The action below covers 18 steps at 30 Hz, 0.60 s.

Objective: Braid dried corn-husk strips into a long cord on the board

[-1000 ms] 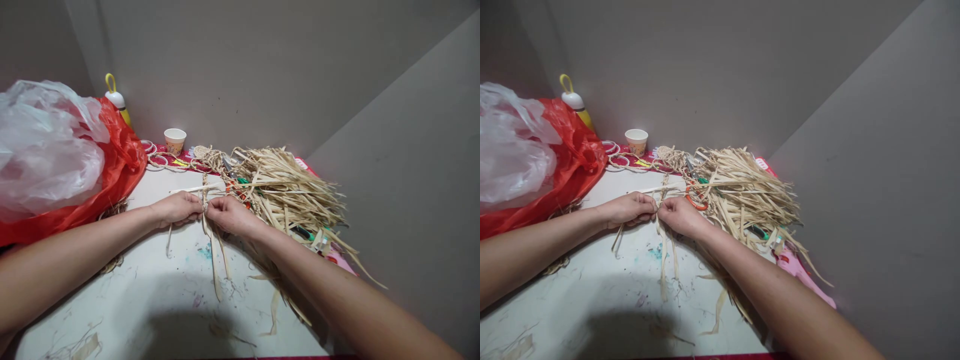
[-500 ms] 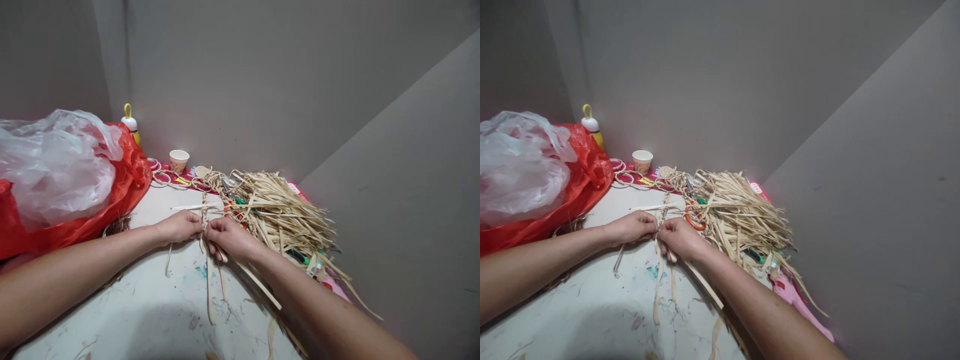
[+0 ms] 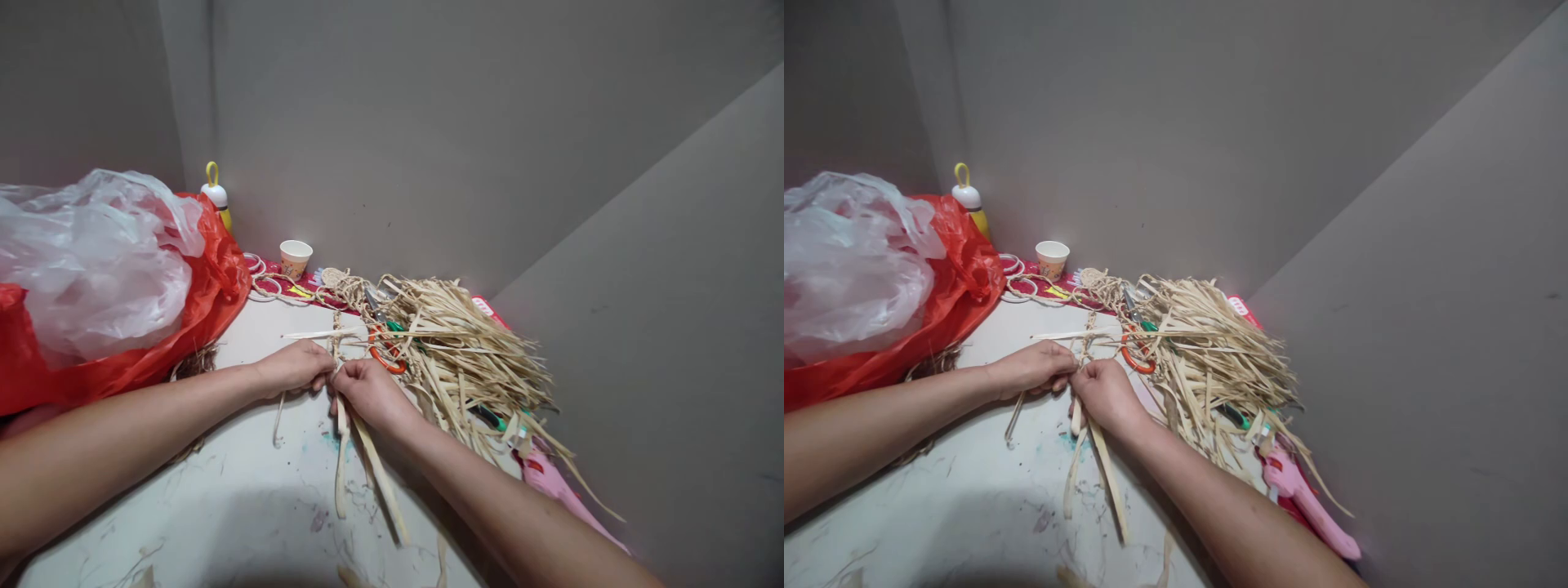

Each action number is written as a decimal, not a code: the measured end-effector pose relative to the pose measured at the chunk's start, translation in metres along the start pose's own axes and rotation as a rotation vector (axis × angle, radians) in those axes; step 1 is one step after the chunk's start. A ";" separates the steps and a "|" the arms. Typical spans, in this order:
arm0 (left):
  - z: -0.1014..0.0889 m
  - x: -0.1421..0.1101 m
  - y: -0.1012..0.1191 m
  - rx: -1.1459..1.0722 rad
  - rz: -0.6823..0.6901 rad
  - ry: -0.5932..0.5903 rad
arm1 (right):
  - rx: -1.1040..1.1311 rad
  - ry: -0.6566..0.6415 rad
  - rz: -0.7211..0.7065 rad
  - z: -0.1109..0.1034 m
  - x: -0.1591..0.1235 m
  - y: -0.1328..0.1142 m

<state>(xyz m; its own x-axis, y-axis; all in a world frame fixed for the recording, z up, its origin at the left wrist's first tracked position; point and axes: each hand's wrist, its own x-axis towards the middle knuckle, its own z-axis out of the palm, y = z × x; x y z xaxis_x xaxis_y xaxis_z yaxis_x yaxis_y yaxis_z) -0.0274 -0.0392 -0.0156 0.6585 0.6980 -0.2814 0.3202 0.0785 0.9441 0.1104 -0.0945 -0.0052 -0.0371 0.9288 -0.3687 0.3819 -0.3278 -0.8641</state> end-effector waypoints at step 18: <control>0.004 -0.003 0.006 -0.101 -0.063 0.073 | 0.066 -0.055 0.008 0.005 -0.011 -0.005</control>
<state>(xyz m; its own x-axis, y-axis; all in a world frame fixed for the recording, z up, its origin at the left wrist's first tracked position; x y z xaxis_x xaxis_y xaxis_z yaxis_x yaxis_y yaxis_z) -0.0245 -0.0440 -0.0097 0.5868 0.7388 -0.3313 0.2867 0.1930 0.9384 0.1040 -0.1043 0.0015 -0.0856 0.9158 -0.3925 0.3205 -0.3477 -0.8811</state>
